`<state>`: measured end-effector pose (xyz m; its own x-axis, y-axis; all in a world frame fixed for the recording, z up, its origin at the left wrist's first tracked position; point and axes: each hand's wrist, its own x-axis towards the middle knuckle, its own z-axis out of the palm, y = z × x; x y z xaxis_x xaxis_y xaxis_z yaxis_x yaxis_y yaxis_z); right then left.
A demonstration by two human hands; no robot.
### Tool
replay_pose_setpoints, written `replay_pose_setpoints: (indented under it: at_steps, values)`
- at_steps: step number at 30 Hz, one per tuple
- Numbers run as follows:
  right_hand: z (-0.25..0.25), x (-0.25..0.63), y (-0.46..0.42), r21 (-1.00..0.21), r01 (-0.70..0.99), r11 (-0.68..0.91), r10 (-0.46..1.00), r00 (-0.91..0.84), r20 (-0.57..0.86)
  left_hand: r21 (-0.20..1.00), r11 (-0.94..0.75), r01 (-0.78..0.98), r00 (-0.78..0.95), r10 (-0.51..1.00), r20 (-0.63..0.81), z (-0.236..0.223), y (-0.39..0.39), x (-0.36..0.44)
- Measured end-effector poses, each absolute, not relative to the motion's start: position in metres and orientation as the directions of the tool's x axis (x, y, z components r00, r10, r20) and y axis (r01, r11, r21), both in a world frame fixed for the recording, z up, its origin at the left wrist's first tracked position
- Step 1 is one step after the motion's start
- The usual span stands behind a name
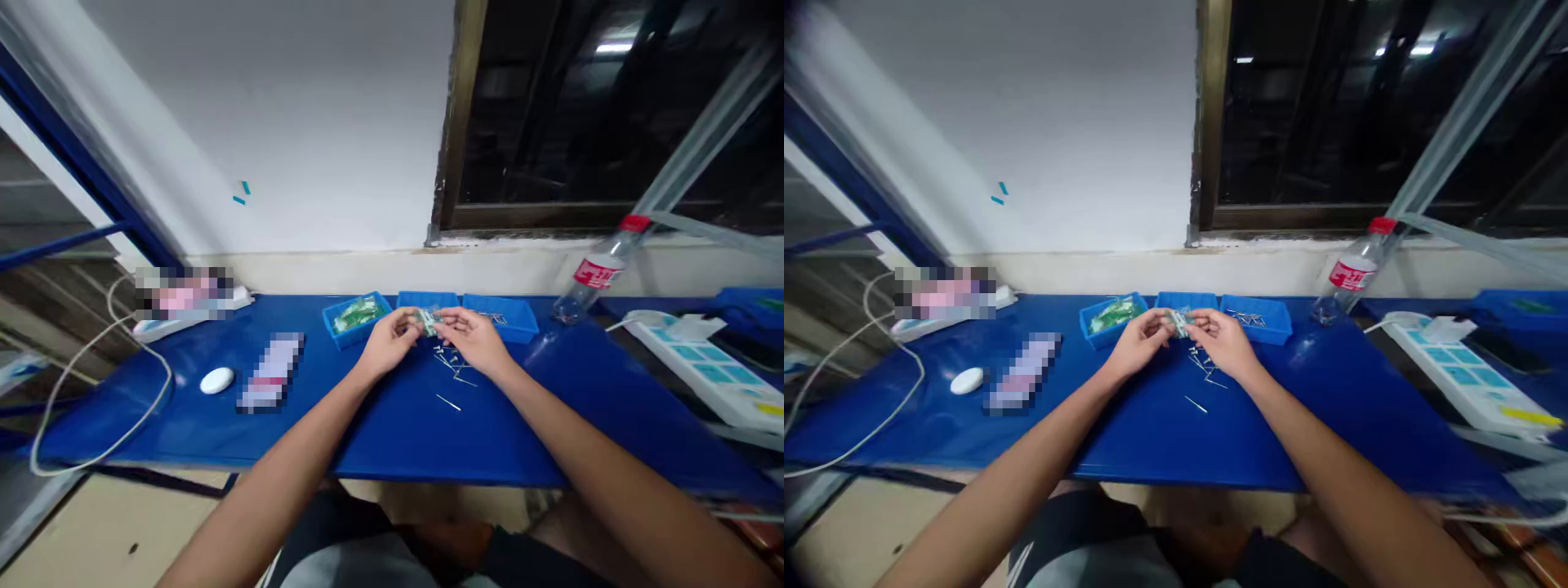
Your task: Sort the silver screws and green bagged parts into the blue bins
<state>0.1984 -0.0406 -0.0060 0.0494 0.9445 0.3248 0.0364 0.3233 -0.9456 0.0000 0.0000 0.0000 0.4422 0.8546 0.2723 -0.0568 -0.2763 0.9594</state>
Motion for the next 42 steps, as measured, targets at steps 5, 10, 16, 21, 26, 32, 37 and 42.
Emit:
replay_pose_setpoints:
  at_steps: [5, 10, 16, 21, 26, 32, 37, 42]
  values:
    - [-0.005, 0.205, -0.040, -0.900, 0.118, 0.419, 0.902, 0.061, 0.428, 0.905, -0.422, -0.055, 0.426, 0.810, 0.403, 0.004, 0.000, -0.003]
    - [-0.001, 0.210, -0.041, -0.804, 0.288, 0.520, 0.826, 0.070, 0.559, 0.906, -0.421, 0.035, 0.426, 0.827, 0.368, 0.012, -0.006, -0.005]
    - [-0.001, 0.209, -0.042, -0.789, 0.311, 0.531, 0.820, 0.046, 0.570, 0.903, -0.420, 0.087, 0.322, 0.870, 0.374, 0.021, -0.008, -0.008]
    - [-0.009, 0.209, -0.042, -0.811, 0.358, 0.464, 0.859, 0.041, 0.510, 0.621, -0.658, 0.427, 0.233, 0.743, 0.627, 0.029, 0.003, -0.029]
    - [-0.010, 0.205, -0.045, -0.770, 0.457, 0.445, 0.880, -0.065, 0.470, 0.412, -0.596, 0.689, 0.199, 0.703, 0.683, 0.040, 0.012, -0.056]
    - [-0.004, 0.202, -0.051, -0.522, 0.645, 0.559, 0.797, -0.244, 0.552, 0.218, -0.476, 0.852, 0.258, 0.744, 0.617, 0.043, 0.017, -0.073]
    - [-0.009, 0.208, -0.050, -0.348, 0.734, 0.583, 0.780, -0.385, 0.493, 0.192, -0.389, 0.901, 0.253, 0.830, 0.496, 0.036, 0.018, -0.071]
    - [-0.013, 0.211, -0.046, -0.339, 0.747, 0.572, 0.799, -0.414, 0.436, 0.197, -0.310, 0.930, 0.192, 0.867, 0.460, 0.036, 0.018, -0.071]
